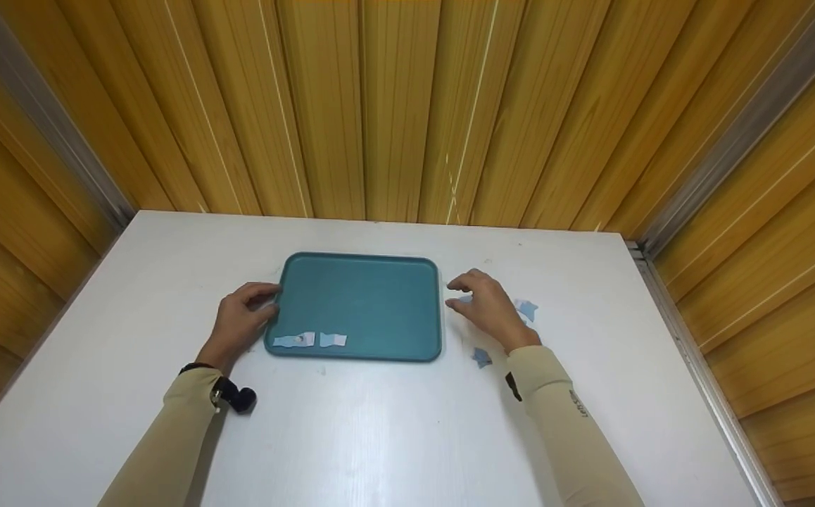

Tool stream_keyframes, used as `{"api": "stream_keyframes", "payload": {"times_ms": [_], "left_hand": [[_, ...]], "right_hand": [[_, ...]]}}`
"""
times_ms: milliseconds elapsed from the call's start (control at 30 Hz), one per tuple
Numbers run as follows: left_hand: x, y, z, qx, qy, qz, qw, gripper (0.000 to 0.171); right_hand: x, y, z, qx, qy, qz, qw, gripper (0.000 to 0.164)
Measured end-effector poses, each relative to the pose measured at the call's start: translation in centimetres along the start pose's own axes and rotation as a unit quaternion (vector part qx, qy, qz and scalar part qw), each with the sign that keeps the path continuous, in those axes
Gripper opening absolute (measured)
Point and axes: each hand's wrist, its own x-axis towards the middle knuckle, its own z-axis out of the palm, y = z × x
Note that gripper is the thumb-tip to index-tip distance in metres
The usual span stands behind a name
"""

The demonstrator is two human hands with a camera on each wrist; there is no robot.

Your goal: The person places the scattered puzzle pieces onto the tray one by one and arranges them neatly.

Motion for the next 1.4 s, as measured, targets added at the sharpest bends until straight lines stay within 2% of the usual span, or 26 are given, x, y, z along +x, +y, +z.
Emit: {"api": "stream_keyframes", "payload": {"times_ms": [267,533,833,1133,1400], "left_hand": [[0.0,-0.2,0.0,-0.003,0.001,-0.005,1.0000,0.034],[0.0,-0.3,-0.1,-0.010,0.003,0.003,0.9999,0.033],[-0.1,-0.1,0.0,-0.011,0.002,-0.002,0.9999,0.034],[-0.1,-0.1,0.1,0.000,0.000,0.008,1.0000,0.035],[0.0,-0.1,0.2,0.007,0.007,0.008,0.9999,0.034]], "right_hand": [[-0.4,1.3,-0.8,0.003,-0.011,0.040,0.999,0.031],[-0.5,2.4,-1.2,-0.002,-0.028,0.084,0.996,0.034],[-0.3,3.2,-1.4,0.023,-0.058,0.165,0.984,0.040],[-0.2,3.9,-0.6,0.006,-0.066,0.173,0.983,0.040],[-0.2,4.0,-0.2,-0.029,-0.058,0.143,0.988,0.031]]}}
